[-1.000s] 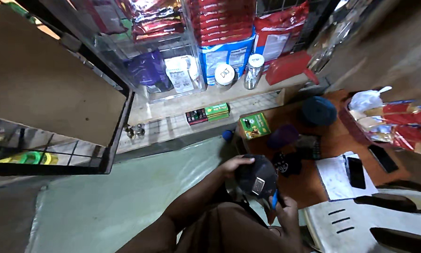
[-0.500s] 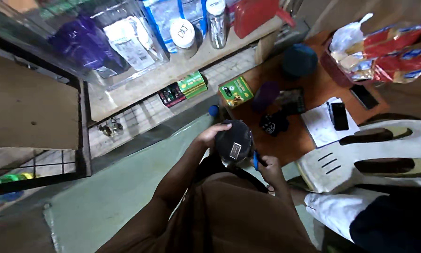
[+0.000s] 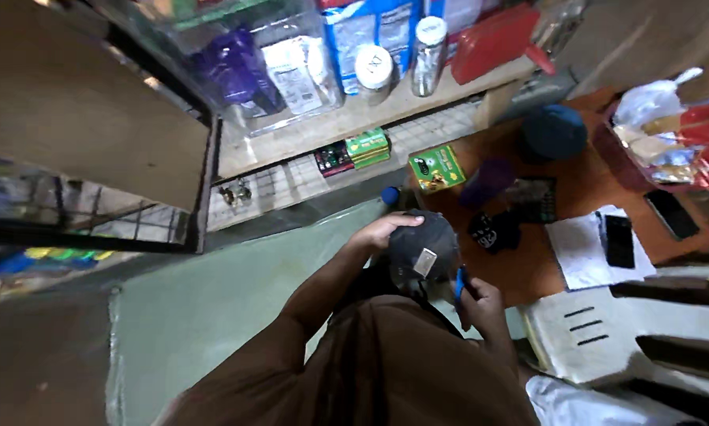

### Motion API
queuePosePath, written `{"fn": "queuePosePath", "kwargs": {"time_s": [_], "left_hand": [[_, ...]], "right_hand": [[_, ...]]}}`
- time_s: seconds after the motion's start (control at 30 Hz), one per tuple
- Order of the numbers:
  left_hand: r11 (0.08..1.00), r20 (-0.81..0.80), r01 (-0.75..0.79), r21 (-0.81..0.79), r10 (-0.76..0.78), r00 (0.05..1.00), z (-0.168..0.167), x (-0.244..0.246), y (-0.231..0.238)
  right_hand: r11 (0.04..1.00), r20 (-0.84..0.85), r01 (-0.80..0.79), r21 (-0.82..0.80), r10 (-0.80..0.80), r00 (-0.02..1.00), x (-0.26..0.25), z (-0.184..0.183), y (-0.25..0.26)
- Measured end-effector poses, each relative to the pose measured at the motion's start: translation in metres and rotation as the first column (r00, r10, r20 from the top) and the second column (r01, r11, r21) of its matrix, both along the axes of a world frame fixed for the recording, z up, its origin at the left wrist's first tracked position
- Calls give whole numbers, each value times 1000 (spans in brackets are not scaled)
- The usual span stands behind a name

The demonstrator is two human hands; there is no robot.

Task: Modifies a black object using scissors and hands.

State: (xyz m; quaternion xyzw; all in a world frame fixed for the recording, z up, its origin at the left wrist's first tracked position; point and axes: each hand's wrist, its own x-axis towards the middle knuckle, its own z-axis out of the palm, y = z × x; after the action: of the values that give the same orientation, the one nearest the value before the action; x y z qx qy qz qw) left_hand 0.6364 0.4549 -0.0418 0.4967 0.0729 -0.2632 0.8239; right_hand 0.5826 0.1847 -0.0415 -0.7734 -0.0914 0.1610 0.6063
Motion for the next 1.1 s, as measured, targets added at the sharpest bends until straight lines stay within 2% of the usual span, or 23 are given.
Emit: {"fn": "queuePosePath", "kwargs": {"time_s": [0.1,0.23,0.37,0.47,0.57,0.63,0.73,0.97,1.03,1.1], "left_hand": [[997,-33,-75,9,75,997,4,-9,-3],[991,-24,-123,47,124,992,4,-26,-1],[985,-9,-147,-87,147,989,-3,-35,7],[980,-37,-158,-124,155,987,2,-38,16],[992,-41,-122,-44,120,992,1,-35,26],[994,-48,-107,5,107,993,3,-30,29],[991,-15,-125,49,126,992,12,-21,25],[989,137,-146,-38,149,979,24,4,1],[990,148,-136,-33,139,979,25,6,-9],[994,165,-102,-29,105,981,23,10,-15]], "right_hand": [[1000,89,-2,4,2,996,-2,-6,-2],[997,107,-2,74,-6,994,-6,2,10],[988,13,-71,135,69,997,-2,6,13],[978,44,-205,33,204,978,12,12,8],[941,121,-303,-148,321,939,27,16,-1],[922,99,-327,-209,353,931,32,23,-2],[940,45,-294,-172,306,951,32,26,-2],[1000,127,23,-5,-23,992,12,17,5],[996,60,50,79,-55,997,6,15,0],[963,-57,75,260,-63,996,0,8,-5]]}}
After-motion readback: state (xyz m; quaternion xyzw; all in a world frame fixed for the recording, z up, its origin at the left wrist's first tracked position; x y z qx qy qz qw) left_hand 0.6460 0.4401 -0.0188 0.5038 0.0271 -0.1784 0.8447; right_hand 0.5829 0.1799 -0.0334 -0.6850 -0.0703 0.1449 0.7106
